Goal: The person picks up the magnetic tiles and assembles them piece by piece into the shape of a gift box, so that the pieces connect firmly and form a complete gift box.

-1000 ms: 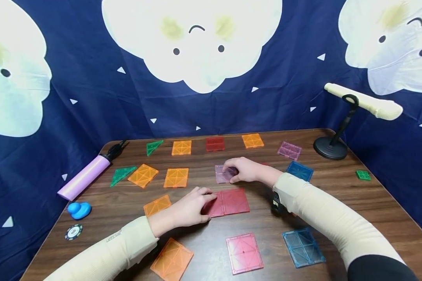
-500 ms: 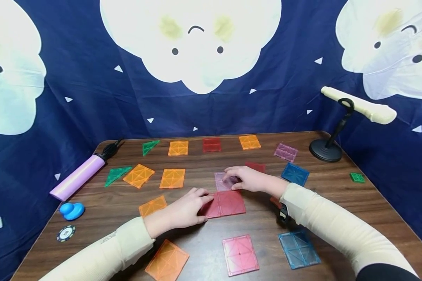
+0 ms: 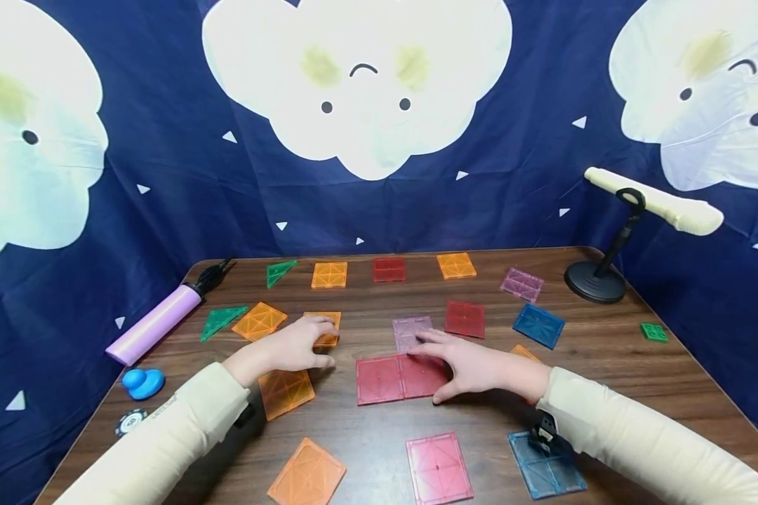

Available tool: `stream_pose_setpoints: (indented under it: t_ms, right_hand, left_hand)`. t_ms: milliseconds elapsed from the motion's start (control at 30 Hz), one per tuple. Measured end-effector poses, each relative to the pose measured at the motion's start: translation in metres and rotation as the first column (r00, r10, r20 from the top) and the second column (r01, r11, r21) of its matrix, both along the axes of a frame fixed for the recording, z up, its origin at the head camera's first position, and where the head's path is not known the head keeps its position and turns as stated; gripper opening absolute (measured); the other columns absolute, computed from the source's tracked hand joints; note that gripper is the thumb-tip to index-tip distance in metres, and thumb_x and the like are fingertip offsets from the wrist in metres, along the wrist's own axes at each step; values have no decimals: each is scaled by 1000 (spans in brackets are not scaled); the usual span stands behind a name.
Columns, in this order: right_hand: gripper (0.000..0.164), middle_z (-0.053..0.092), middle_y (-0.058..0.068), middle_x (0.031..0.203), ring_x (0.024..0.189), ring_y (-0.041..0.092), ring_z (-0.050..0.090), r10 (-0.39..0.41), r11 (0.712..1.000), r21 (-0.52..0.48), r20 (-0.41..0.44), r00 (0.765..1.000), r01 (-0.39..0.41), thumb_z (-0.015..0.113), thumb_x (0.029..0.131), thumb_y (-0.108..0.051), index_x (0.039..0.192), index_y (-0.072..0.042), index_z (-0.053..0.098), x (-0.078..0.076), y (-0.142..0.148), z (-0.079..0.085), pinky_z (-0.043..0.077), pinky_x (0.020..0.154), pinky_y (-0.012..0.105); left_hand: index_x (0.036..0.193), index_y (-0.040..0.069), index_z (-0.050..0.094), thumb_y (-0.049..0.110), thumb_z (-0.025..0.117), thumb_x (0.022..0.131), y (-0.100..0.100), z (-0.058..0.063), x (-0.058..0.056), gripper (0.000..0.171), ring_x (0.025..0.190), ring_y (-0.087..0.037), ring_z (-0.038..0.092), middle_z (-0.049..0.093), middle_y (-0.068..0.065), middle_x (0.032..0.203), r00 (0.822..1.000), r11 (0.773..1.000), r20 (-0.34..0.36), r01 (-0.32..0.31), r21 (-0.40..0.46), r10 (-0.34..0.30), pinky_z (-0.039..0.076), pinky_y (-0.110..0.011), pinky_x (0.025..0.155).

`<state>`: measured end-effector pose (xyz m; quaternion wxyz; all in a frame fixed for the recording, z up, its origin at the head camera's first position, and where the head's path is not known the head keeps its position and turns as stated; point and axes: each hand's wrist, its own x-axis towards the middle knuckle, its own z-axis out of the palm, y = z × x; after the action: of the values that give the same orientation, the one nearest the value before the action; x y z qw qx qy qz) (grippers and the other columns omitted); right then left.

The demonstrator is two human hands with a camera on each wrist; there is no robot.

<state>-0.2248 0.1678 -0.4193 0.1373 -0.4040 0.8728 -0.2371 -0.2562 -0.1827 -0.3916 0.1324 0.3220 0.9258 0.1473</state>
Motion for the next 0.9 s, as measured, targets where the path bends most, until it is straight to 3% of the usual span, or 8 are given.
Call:
stream_pose_setpoints:
  t_ms: [133,333,500,700,900]
  right_hand:
    - [74,33,23,160,148,44,27,-43,999,27,-47,998,44,87,81,-26,146,-9,56,5,-1,-2,34,111,60]
    - [71,35,24,159,146,43,32,-71,997,28,-61,996,73,86,79,-23,142,-7,59,8,-8,-2,38,110,57]
    - [70,36,24,158,145,43,33,-78,996,31,-56,995,79,85,79,-23,142,-8,60,9,-13,-3,39,109,57]
    - [70,37,24,158,144,44,35,-90,995,43,-58,994,93,86,79,-23,142,-8,60,6,-13,0,39,109,58]
    - [70,35,22,159,146,42,33,-96,994,48,-45,994,98,86,80,-24,143,-9,59,7,-16,-1,38,110,57]
  left_hand:
    - [144,-2,55,31,71,93,-5,-6,-2,63,142,-47,36,41,-27,154,998,1000,56,0,6,0,31,-60,113]
    - [148,-7,46,27,70,91,6,-12,4,71,144,-46,33,43,-25,154,999,1000,45,13,13,-13,29,-58,115]
    - [147,-9,47,28,67,91,24,-14,8,70,144,-43,34,43,-24,154,998,998,26,50,24,-51,28,-55,116]
    - [147,-8,47,43,70,90,49,-13,6,80,144,-39,38,46,-24,152,997,997,4,75,9,-75,31,-50,116]
    - [145,-6,50,51,75,85,56,-16,8,87,142,-37,41,50,-21,149,995,995,14,96,28,-97,33,-50,115]
